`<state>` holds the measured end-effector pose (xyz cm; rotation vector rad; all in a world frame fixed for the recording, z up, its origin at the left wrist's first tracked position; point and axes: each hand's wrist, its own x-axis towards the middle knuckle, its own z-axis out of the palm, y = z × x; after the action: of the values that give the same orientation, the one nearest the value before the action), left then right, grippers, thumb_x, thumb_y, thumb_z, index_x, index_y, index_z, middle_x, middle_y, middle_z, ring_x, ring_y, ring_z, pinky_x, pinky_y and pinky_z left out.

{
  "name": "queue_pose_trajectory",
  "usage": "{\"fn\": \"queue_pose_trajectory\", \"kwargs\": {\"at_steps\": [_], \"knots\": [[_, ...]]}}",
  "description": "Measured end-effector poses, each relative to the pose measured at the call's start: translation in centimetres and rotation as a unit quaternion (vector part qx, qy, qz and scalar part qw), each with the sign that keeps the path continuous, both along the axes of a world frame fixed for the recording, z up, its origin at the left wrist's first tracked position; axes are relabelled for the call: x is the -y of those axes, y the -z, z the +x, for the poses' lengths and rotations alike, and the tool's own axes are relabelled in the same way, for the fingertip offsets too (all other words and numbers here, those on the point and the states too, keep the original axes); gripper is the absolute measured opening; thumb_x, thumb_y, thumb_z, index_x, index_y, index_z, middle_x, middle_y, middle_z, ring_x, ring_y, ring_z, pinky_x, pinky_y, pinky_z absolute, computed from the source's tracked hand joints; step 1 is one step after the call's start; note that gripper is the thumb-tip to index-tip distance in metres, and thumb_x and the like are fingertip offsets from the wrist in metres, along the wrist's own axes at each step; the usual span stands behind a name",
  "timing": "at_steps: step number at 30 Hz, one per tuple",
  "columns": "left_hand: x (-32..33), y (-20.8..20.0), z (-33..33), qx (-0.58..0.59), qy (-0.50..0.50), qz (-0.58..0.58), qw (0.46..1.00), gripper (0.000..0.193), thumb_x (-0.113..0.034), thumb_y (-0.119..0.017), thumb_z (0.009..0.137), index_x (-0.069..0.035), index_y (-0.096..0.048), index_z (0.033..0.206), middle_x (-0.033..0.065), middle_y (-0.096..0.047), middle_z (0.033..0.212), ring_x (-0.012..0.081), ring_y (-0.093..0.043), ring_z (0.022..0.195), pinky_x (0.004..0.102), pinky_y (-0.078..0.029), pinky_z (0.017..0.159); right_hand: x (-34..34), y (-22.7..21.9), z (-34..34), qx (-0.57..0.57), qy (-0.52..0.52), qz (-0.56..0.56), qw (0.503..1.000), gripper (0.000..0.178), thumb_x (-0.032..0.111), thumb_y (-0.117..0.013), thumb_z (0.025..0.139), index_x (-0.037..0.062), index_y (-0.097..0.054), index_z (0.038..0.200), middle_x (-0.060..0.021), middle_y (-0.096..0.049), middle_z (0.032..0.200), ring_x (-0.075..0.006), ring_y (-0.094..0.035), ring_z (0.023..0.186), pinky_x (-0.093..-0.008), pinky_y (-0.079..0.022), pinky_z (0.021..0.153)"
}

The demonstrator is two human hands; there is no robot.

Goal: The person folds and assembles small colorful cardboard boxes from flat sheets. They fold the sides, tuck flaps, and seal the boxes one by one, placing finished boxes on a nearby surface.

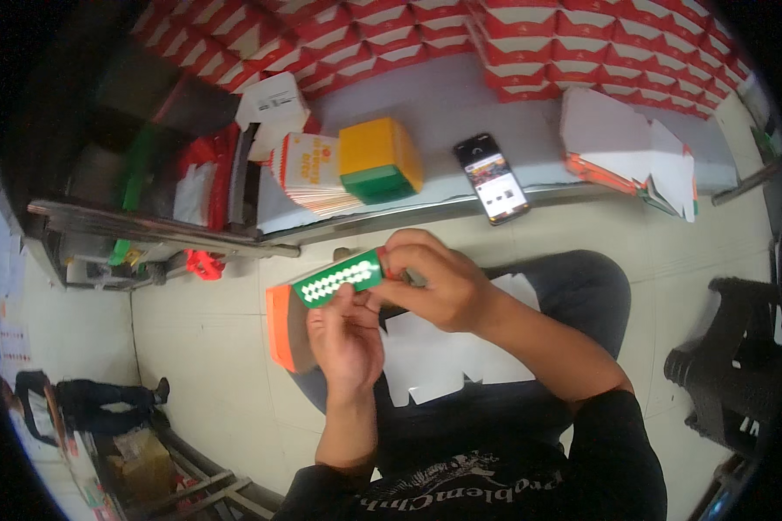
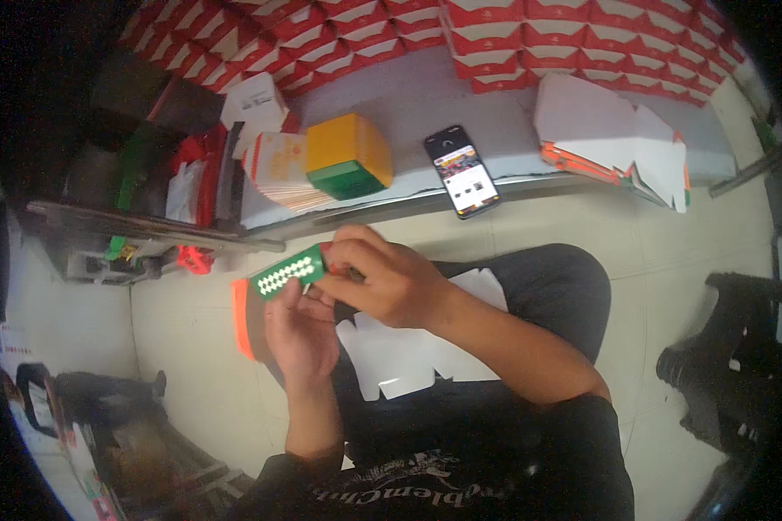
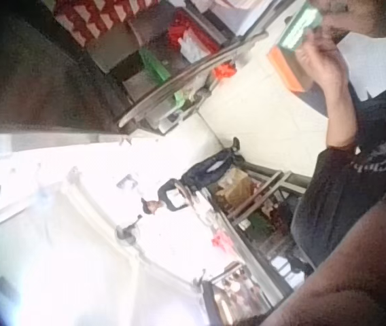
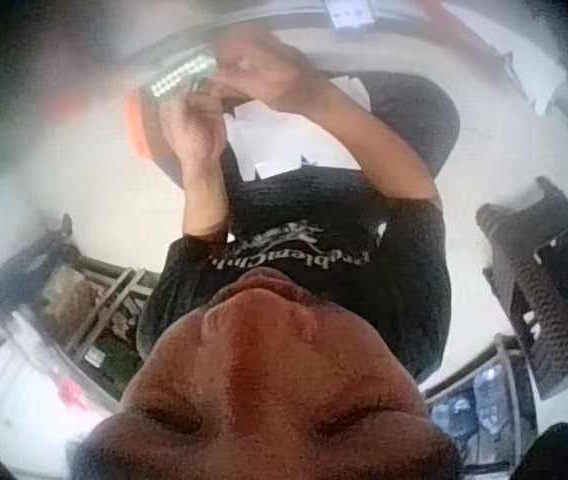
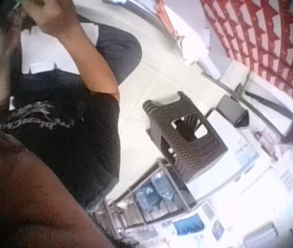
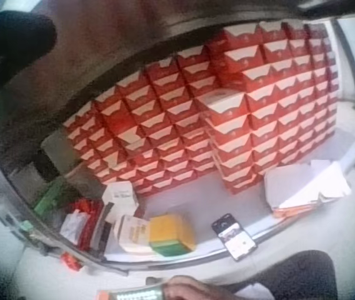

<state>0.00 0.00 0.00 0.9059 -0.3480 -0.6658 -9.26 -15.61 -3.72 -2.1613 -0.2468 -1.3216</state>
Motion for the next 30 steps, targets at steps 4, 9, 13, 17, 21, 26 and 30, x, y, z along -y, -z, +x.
{"fn": "queue_pose_trajectory", "kwargs": {"at_steps": [4,9,13,17,21,26,30], "knots": [[-0.1,0.5,-0.2,0.094,-0.046,0.015,0.994,0.018,-0.005,-0.063,0.106,0.002,-0.07,0.121,0.0121,-0.074,0.12,0.0178,-0.07,0.11,0.0321,-0.054,0.098,-0.6,-0.5,0.6,0.052,-0.005,0.055,0.997,0.031,0.003,-0.083,0.083,-0.0023,-0.072,0.111,-0.0152,-0.068,0.112,-0.0378,-0.069,0.114,-0.0416,-0.062,0.093],[-0.6,0.1,-0.7,0.204,-0.094,0.074,0.972,0.018,-0.006,-0.068,0.104,0.004,-0.073,0.118,0.0101,-0.075,0.119,0.0112,-0.068,0.105,0.026,-0.05,0.094,-0.9,-1.5,0.8,0.03,0.009,0.039,0.999,0.029,0.003,-0.082,0.085,-0.0041,-0.07,0.109,-0.0134,-0.068,0.112,-0.033,-0.071,0.105,-0.0408,-0.063,0.09],[-0.7,0.2,-1.1,0.232,-0.086,0.079,0.966,0.019,-0.007,-0.069,0.103,0.004,-0.073,0.118,0.0077,-0.076,0.115,0.0096,-0.068,0.102,0.0242,-0.051,0.09,0.0,-1.3,0.3,-0.009,0.002,0.029,1.0,0.027,0.005,-0.08,0.088,-0.0026,-0.069,0.111,-0.0126,-0.066,0.11,-0.03,-0.07,0.101,-0.0376,-0.063,0.085],[-1.6,1.6,0.3,0.2,-0.038,0.139,0.969,0.02,-0.002,-0.07,0.103,0.004,-0.071,0.122,0.0083,-0.077,0.109,0.0105,-0.07,0.096,0.0244,-0.054,0.088,-0.5,-1.7,0.0,-0.08,-0.075,0.164,0.98,0.018,0.006,-0.075,0.094,0.0003,-0.07,0.11,-0.0126,-0.059,0.106,-0.0278,-0.068,0.092,-0.0365,-0.061,0.08],[-1.3,1.9,0.6,0.211,-0.062,0.166,0.961,0.02,-0.003,-0.072,0.102,0.005,-0.069,0.12,0.0118,-0.078,0.105,0.0126,-0.071,0.09,0.0268,-0.058,0.085,-1.0,-2.2,0.2,-0.115,-0.043,0.232,0.965,0.011,0.006,-0.071,0.099,0.0004,-0.069,0.109,-0.013,-0.057,0.106,-0.0264,-0.067,0.089,-0.0373,-0.058,0.078],[-0.4,1.5,0.5,0.15,-0.067,0.11,0.98,0.021,-0.003,-0.073,0.101,0.006,-0.064,0.119,0.0142,-0.077,0.103,0.0145,-0.071,0.085,0.027,-0.058,0.081,-1.6,-2.3,0.3,-0.129,-0.04,0.265,0.955,0.01,0.005,-0.069,0.101,-0.0013,-0.069,0.109,-0.0132,-0.058,0.107,-0.0242,-0.068,0.088,-0.0362,-0.057,0.077],[-0.6,2.2,1.1,0.14,-0.055,0.076,0.986,0.02,-0.002,-0.073,0.101,0.005,-0.064,0.116,0.0141,-0.077,0.101,0.0144,-0.071,0.084,0.0272,-0.058,0.08,-2.2,-2.6,0.3,-0.119,-0.095,0.35,0.924,0.008,0.003,-0.069,0.101,-0.0023,-0.071,0.107,-0.0113,-0.059,0.107,-0.0207,-0.071,0.087,-0.033,-0.059,0.075]]}}
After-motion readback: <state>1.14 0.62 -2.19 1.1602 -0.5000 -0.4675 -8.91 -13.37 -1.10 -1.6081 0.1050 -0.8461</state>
